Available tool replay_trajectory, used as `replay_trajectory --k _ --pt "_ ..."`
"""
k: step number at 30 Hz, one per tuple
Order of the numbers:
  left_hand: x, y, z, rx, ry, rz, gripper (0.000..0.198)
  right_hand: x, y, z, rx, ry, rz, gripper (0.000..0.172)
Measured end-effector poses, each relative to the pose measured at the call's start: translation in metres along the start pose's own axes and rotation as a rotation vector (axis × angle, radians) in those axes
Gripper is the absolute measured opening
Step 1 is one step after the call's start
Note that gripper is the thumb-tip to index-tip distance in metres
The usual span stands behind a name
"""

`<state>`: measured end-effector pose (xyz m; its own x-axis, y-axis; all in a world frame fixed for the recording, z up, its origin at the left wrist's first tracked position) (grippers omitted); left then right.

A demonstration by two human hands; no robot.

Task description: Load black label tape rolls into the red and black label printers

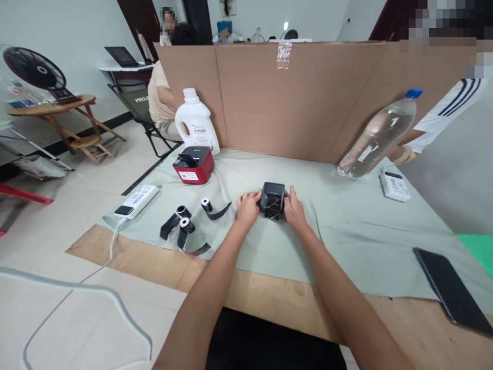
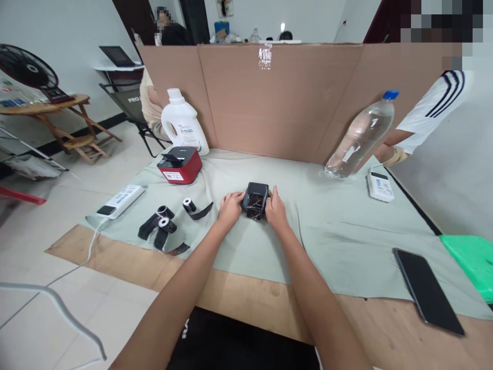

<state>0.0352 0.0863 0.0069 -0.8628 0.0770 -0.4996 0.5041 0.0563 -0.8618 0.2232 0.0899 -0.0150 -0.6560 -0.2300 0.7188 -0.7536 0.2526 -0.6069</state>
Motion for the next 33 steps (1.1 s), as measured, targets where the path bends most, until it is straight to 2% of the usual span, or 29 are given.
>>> replay_trajectory --k 9,17,21,25,28,31,33 --pt "0.005 0.009 -0.004 -0.026 0.079 -0.115 0.064 0.003 -0.002 0.001 -0.005 -0.002 0.048 0.071" --pt "0.002 0.007 -0.007 0.008 0.168 -0.16 0.059 -0.001 -0.003 0.001 -0.044 0.034 -0.007 0.075" --pt "0.004 0.005 -0.009 0.015 0.125 -0.059 0.058 -0.002 -0.002 0.001 -0.07 0.031 -0.058 0.069" --pt "0.009 0.001 -0.012 0.047 0.033 0.142 0.047 0.003 -0.008 0.003 -0.153 -0.016 -0.061 0.057" --pt "0.008 0.0 -0.012 0.071 0.042 0.178 0.047 0.012 -0.015 0.004 -0.159 -0.059 -0.083 0.054" --pt "0.007 0.0 -0.011 0.091 0.065 0.166 0.049 0.024 -0.021 -0.007 -0.096 -0.14 -0.097 0.051" --pt "0.007 -0.001 -0.011 0.097 0.066 0.158 0.049 0.028 -0.026 -0.026 -0.092 -0.174 -0.077 0.049"
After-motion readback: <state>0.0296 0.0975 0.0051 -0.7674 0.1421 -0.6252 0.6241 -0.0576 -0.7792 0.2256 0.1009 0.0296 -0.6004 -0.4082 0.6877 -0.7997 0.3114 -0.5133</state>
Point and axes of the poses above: each hand's wrist, its own z-axis away from the middle knuckle, its own y-axis out of the palm, x = y × z, the point moved 7 cm from there along -z, towards the middle knuckle, and after that the axes turned 8 degrees about -y, right-handed, at the moved point
